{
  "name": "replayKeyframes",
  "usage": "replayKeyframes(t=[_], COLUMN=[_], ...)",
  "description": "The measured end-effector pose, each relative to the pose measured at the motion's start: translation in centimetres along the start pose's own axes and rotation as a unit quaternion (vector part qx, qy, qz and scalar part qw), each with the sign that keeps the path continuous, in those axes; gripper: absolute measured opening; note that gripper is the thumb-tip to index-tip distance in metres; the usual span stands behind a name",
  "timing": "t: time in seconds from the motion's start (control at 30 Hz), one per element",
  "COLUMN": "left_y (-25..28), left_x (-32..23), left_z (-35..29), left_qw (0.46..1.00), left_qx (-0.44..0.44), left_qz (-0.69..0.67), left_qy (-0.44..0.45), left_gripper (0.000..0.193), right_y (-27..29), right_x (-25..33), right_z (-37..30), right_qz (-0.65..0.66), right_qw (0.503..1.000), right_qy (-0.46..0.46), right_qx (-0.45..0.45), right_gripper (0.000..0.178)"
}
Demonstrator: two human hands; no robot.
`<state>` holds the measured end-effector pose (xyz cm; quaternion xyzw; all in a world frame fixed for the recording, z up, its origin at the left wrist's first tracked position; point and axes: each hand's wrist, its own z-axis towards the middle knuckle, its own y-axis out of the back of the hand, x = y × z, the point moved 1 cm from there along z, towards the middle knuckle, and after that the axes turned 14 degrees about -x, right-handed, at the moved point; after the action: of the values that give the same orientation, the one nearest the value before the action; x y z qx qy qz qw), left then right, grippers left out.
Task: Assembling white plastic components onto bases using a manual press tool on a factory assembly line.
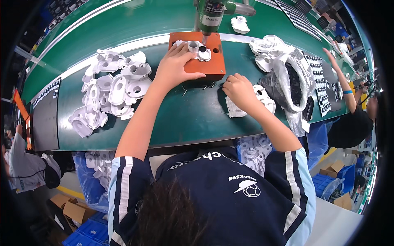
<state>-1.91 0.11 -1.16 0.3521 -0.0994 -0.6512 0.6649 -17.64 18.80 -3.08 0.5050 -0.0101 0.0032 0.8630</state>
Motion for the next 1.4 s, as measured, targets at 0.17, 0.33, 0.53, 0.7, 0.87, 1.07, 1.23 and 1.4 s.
replayKeyframes(t=[0.17, 0.33, 0.53, 0.7, 0.87, 1.07, 1.23, 1.4], left_y=[-0.1, 0.0, 0.1, 0.1, 0.1, 0.0, 0.1, 0.1], left_x=[0.0, 0.3, 0.0, 0.0, 0.0, 0.1, 0.1, 0.0], left_z=[0.0, -0.3, -0.3, 0.0, 0.1, -0.1, -0.1, -0.1], left_qw=[1.000, 1.000, 1.000, 1.000, 1.000, 1.000, 1.000, 1.000], left_qx=[0.007, 0.006, 0.010, 0.009, 0.006, -0.013, -0.017, -0.018], left_qz=[0.000, 0.008, 0.010, 0.005, -0.002, -0.001, 0.001, -0.004], left_qy=[0.007, 0.012, 0.011, 0.009, 0.001, -0.002, 0.000, 0.000], left_gripper=[0.059, 0.060, 0.060, 0.059, 0.058, 0.058, 0.057, 0.057], right_y=[-0.9, 2.0, 4.6, 0.8, 0.3, -0.1, 0.1, 0.2], right_x=[0.1, -2.0, -5.4, -4.5, -3.9, -4.5, -4.1, -4.2], right_z=[1.0, 2.6, 8.1, 12.5, 13.7, 14.5, 14.8, 14.8], right_qz=[-0.012, 0.087, 0.497, 0.570, 0.532, 0.508, 0.499, 0.477], right_qw=[0.999, 0.969, 0.745, 0.673, 0.693, 0.704, 0.700, 0.720], right_qy=[-0.009, -0.188, -0.434, -0.439, -0.450, -0.444, -0.461, -0.461], right_qx=[0.032, 0.136, 0.099, 0.171, 0.187, 0.223, 0.219, 0.204], right_gripper=[0.009, 0.016, 0.013, 0.012, 0.011, 0.012, 0.011, 0.012])
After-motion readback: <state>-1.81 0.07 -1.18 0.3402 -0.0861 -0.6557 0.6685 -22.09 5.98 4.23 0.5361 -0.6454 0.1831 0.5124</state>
